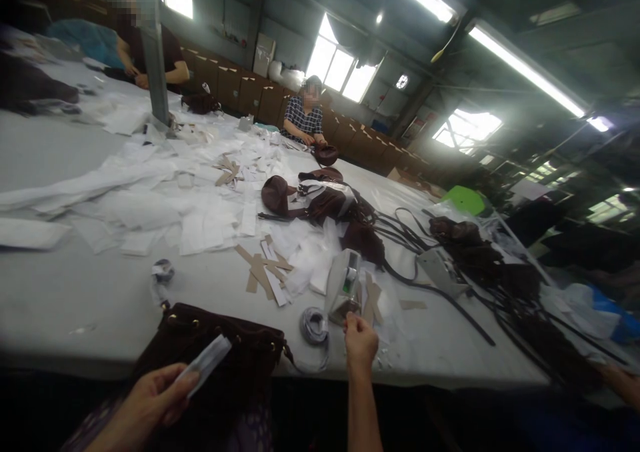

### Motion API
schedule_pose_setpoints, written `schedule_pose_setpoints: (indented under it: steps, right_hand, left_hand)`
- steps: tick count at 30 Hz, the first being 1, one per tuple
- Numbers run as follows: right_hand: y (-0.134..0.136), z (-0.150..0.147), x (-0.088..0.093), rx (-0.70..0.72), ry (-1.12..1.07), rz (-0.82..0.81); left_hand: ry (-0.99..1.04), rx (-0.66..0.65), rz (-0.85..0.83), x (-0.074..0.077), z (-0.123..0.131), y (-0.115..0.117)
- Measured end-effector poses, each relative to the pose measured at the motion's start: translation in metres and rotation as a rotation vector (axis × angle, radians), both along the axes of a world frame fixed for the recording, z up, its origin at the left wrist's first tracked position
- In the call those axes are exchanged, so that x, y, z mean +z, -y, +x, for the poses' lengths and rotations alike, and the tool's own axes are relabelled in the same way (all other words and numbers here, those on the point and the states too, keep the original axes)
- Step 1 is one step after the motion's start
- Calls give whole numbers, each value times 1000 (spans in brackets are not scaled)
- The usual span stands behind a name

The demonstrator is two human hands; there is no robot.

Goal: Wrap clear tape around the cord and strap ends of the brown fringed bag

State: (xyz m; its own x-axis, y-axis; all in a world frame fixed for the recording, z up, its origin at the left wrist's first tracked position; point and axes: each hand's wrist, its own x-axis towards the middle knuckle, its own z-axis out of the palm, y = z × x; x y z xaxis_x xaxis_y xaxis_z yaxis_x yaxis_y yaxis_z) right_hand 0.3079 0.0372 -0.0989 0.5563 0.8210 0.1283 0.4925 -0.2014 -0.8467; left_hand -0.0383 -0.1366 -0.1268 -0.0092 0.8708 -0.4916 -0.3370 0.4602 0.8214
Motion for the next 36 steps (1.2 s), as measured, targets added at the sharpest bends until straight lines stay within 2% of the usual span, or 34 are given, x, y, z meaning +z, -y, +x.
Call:
schedule_pose_setpoints:
  steps: [4,8,10,13,14,17,20,28,36]
  right_hand:
    - [4,-3,5,4,-21,-53]
    - [33,-31,16,93,-85,-96]
    - [58,-62,24,245,-165,-132]
    - [101,-118,39,691,-363,-269]
    - [113,-137,42,792,-400,-293]
    - [133,-179,45,947,-436,-326]
    - [134,-196,40,970,-390,-335]
    - [128,-205,25,884,-207,-399]
    - [130,-209,19,891,146,-385]
  left_hand:
    - [-14,-5,21,4,-1,1]
    - [-76,-19,32,10,0,1]
    - [-119,-27,61,15,0,0]
    - [-201,-22,98,22,2,-1]
    - [-230,-19,106,24,2,0]
    - [-294,-22,131,28,3,2]
    - [-321,-32,153,30,4,5]
    - [-475,-21,289,32,4,6]
    - [-540,-58,397,31,2,12]
